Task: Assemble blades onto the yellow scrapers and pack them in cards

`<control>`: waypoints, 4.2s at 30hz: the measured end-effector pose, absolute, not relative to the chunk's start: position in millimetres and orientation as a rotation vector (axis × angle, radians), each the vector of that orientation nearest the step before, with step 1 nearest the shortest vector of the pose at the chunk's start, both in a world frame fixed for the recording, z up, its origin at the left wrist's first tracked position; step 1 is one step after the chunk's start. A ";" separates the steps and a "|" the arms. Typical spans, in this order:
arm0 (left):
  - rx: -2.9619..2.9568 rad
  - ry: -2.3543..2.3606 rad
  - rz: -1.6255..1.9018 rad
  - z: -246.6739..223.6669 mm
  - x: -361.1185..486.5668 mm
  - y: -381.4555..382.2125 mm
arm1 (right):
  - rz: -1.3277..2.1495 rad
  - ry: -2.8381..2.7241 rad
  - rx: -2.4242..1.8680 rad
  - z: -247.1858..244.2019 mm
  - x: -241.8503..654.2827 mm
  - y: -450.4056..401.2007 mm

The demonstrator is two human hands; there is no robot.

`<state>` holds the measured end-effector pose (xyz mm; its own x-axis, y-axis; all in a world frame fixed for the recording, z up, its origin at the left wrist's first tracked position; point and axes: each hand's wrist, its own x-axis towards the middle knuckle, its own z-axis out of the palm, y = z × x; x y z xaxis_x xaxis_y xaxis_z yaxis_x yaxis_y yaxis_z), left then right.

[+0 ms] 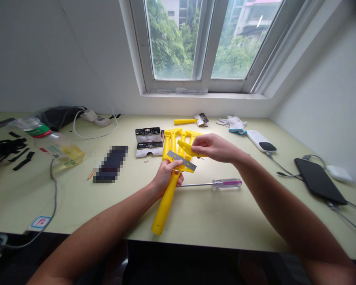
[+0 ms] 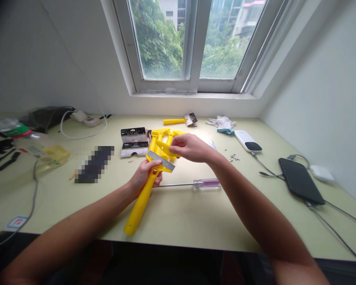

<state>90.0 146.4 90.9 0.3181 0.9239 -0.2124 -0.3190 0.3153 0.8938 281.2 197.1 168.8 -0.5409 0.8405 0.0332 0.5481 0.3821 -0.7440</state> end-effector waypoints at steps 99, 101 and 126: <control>0.871 0.784 0.969 92.6 88.5 148.3 | 0.381 -2.643 -1.927 118.5 306.9 240.7; 0.873 0.771 0.967 93.2 88.5 147.5 | 0.386 -2.647 -1.944 117.8 305.1 240.2; 0.953 0.642 0.905 93.8 90.1 142.1 | 0.755 -2.413 -1.043 169.3 280.4 194.5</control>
<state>90.1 142.1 93.8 0.4864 0.8704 -0.0768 -0.3596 0.2795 0.8903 280.4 194.5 169.3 -0.6393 0.7548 0.1468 0.5365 0.5746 -0.6180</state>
